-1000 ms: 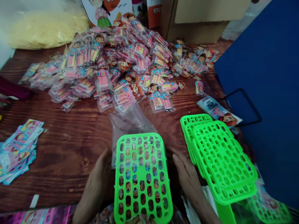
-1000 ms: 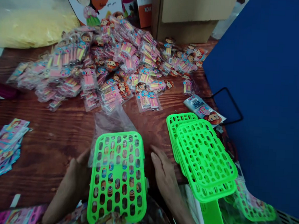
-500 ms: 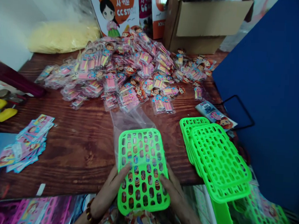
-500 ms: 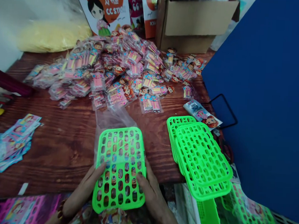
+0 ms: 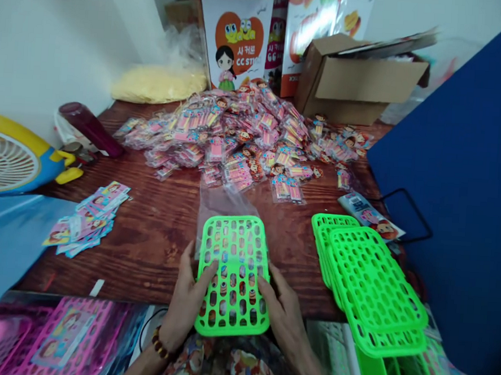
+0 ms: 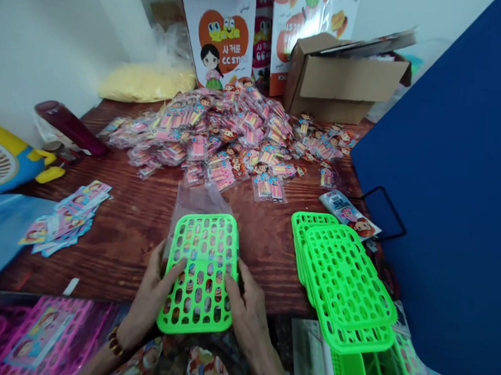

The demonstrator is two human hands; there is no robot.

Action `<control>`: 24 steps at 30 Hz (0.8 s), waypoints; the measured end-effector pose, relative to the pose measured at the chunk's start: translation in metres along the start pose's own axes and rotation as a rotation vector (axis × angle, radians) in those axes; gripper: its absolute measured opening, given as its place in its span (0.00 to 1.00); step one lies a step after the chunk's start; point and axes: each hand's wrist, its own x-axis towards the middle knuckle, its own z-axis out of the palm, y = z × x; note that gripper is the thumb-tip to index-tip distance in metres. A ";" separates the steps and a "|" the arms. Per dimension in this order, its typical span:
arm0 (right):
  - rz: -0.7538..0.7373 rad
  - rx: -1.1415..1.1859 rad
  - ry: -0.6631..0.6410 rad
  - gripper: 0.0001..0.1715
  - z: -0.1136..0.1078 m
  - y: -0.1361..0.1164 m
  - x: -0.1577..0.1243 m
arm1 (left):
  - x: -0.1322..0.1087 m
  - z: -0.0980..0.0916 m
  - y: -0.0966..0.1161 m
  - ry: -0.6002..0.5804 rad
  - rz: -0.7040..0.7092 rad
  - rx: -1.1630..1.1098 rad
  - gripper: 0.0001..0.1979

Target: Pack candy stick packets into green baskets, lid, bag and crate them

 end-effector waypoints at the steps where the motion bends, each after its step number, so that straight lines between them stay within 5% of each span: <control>1: -0.024 -0.013 0.043 0.30 0.000 0.001 0.003 | 0.001 -0.001 -0.002 0.046 0.056 0.030 0.31; 6: -0.246 -0.160 0.143 0.13 -0.008 -0.002 0.018 | 0.015 -0.015 0.000 0.020 0.232 0.105 0.16; 11: -0.587 -0.496 0.195 0.12 -0.016 0.000 0.019 | 0.025 -0.035 0.002 0.038 0.720 0.589 0.06; 16: -0.787 -0.589 0.134 0.06 -0.026 0.011 0.015 | 0.020 -0.043 -0.013 0.051 0.958 0.635 0.05; 19: -0.731 -0.531 0.093 0.06 -0.031 0.017 0.013 | 0.013 -0.049 -0.029 0.001 0.905 0.551 0.07; 24: -0.393 -0.285 -0.044 0.11 -0.034 0.022 0.000 | 0.006 -0.046 -0.047 -0.018 0.535 0.409 0.13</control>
